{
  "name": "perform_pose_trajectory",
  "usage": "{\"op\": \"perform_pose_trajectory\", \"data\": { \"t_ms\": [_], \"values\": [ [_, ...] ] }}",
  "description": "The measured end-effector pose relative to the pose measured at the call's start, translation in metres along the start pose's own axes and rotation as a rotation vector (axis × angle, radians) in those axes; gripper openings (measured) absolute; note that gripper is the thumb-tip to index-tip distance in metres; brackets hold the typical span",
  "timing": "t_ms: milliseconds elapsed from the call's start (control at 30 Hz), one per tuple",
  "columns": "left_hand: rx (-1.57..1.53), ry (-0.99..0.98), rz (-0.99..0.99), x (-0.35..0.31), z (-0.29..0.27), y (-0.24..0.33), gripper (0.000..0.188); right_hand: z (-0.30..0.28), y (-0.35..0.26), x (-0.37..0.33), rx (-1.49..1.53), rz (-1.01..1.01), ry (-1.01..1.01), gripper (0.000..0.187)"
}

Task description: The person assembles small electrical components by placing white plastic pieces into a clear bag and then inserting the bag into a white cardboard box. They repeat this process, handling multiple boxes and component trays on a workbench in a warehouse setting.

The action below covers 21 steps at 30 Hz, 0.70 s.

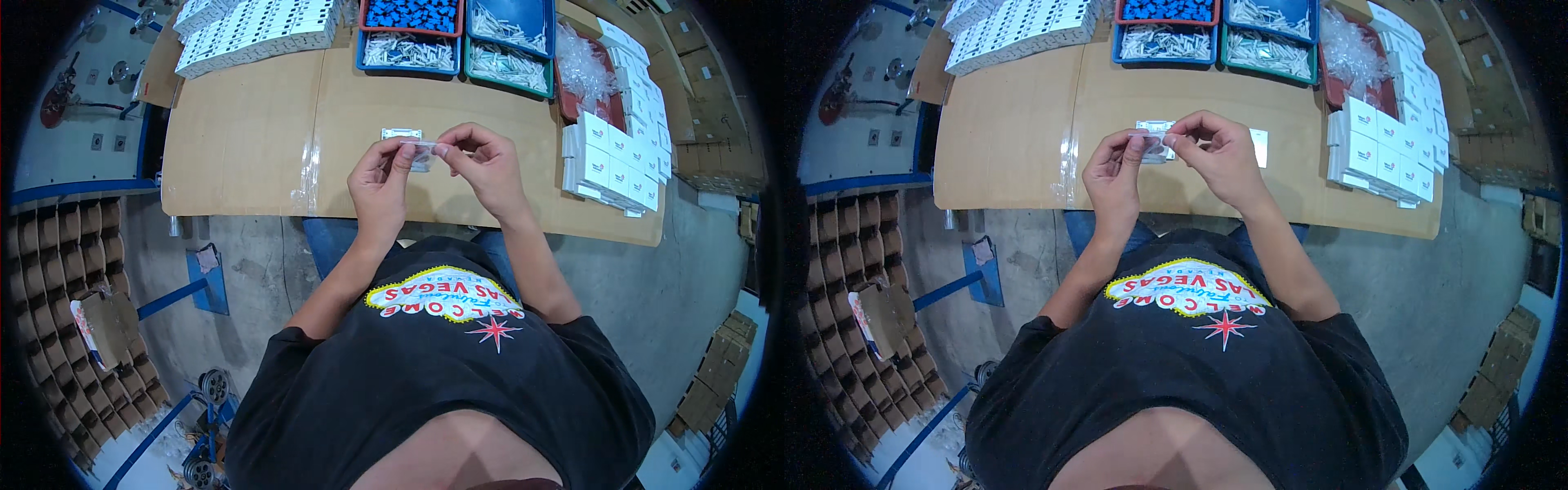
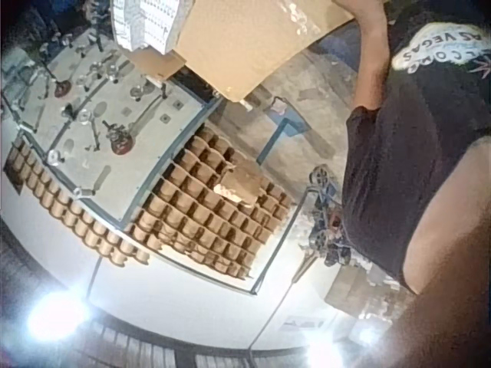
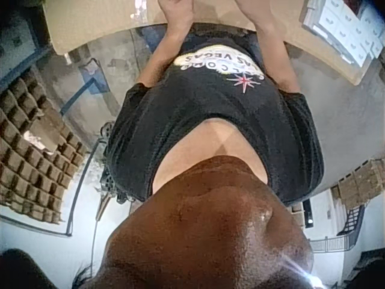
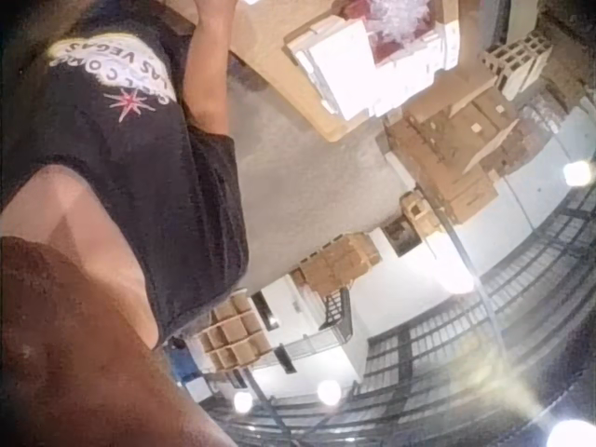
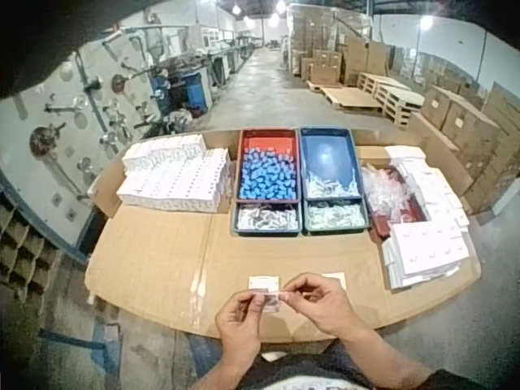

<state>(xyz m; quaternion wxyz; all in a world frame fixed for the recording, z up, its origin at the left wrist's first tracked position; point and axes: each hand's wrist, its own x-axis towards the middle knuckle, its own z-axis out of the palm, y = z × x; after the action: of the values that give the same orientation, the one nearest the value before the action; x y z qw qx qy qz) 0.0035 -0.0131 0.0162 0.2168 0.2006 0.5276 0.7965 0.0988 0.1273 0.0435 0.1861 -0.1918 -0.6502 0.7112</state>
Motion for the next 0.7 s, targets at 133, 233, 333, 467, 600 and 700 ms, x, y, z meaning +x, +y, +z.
{"op": "perform_pose_trajectory", "data": {
  "t_ms": [133,233,333,467,600,700],
  "values": [
    [0.021,-0.005,-0.002,0.001,-0.001,0.0,0.017,0.001,0.0,0.001,0.059,0.023,-0.01,0.014],
    [0.026,-0.01,-0.002,0.0,0.0,0.0,0.017,0.001,0.004,0.001,0.048,0.019,-0.021,0.016],
    [0.029,-0.011,-0.013,-0.001,0.0,-0.001,0.017,0.001,0.002,-0.001,0.046,0.055,-0.021,0.015],
    [0.019,-0.029,-0.04,-0.001,0.0,-0.002,0.017,0.003,0.009,-0.003,0.029,0.015,0.022,0.014],
    [0.011,-0.033,-0.026,-0.001,0.002,-0.002,0.017,0.005,0.009,-0.004,0.035,0.009,0.048,0.013],
    [0.02,-0.03,-0.014,0.0,0.002,-0.001,0.016,0.005,0.006,-0.003,0.054,0.019,0.03,0.014]
  ]
}}
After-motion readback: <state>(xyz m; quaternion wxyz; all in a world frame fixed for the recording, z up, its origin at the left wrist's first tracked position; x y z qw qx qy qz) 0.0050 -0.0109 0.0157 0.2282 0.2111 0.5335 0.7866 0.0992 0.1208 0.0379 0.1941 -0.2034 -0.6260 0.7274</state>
